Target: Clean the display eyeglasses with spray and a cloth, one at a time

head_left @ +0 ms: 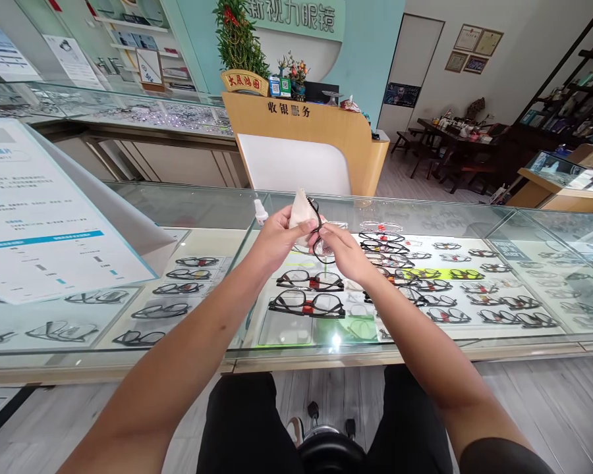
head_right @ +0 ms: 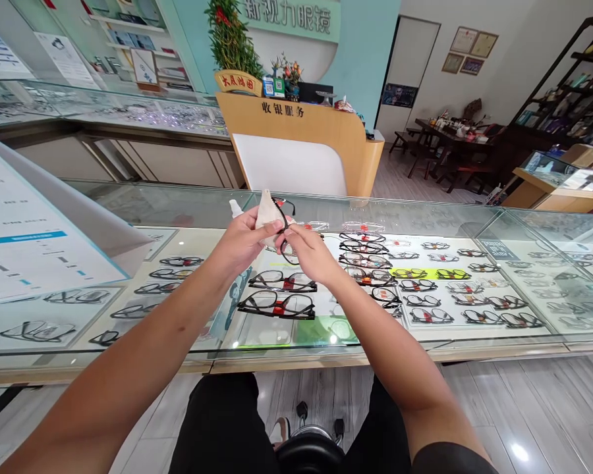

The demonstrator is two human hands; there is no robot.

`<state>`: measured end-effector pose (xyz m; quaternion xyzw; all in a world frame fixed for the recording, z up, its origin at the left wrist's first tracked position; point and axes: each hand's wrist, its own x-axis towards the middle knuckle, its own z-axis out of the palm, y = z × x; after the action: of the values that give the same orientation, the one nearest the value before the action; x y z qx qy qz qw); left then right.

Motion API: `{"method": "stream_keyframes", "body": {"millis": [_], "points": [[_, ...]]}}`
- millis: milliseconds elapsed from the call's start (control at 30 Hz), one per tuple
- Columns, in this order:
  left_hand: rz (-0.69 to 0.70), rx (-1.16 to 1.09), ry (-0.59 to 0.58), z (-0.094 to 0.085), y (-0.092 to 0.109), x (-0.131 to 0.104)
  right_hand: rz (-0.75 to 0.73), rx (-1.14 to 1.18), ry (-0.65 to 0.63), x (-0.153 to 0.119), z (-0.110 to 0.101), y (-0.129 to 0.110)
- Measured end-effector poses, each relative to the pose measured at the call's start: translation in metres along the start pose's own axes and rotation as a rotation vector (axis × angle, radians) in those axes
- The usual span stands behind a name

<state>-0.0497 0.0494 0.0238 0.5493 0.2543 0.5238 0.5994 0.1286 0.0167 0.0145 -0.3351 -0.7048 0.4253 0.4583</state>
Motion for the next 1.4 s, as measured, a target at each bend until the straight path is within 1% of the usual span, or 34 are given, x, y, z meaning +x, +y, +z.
{"method": "stream_keyframes", "body": {"millis": [100,200,300,367,400,467,533,667,733,800,867,933,1033,1167,1300,1400], "points": [[0.035,-0.008,0.083,0.006,0.000,-0.002,-0.027,-0.095,-0.005,-0.003,0.004,-0.003],[0.046,-0.031,0.157,0.011,0.001,-0.004,-0.032,-0.131,-0.012,-0.005,0.007,-0.004],[0.008,-0.049,0.127,0.008,0.002,-0.003,-0.031,-0.085,-0.005,-0.004,0.006,-0.005],[-0.014,-0.070,0.112,0.003,0.002,-0.001,-0.019,0.002,0.006,-0.002,0.003,-0.008],[-0.022,-0.085,0.127,0.000,0.002,0.001,-0.006,0.054,0.020,-0.001,0.000,-0.009],[-0.033,-0.113,0.193,-0.009,0.002,0.004,0.034,0.142,0.062,0.001,-0.006,-0.014],[-0.055,-0.118,0.262,-0.019,0.002,0.009,0.052,0.182,0.125,0.001,-0.012,-0.018],[-0.117,-0.096,0.348,-0.037,0.007,0.016,0.009,0.204,0.215,0.001,-0.019,-0.022],[-0.163,-0.098,0.380,-0.041,0.011,0.019,0.019,0.229,0.235,0.002,-0.019,-0.021],[-0.216,-0.130,0.394,-0.039,0.013,0.018,0.029,0.262,0.245,0.002,-0.019,-0.018],[-0.259,-0.190,0.355,-0.033,0.014,0.016,0.007,0.289,0.258,0.003,-0.018,-0.014],[-0.288,-0.243,0.258,-0.024,0.012,0.012,-0.025,0.290,0.279,0.004,-0.018,-0.011],[-0.315,-0.250,0.130,-0.014,0.008,0.006,-0.024,0.234,0.334,0.006,-0.018,-0.007],[-0.302,-0.211,0.076,-0.009,0.002,0.001,-0.028,0.162,0.364,0.007,-0.017,-0.003],[-0.292,-0.186,0.020,-0.008,-0.001,-0.001,-0.061,0.139,0.342,0.007,-0.015,0.000],[-0.285,-0.164,-0.048,-0.007,-0.001,-0.002,-0.058,0.134,0.313,0.007,-0.014,0.000]]}}
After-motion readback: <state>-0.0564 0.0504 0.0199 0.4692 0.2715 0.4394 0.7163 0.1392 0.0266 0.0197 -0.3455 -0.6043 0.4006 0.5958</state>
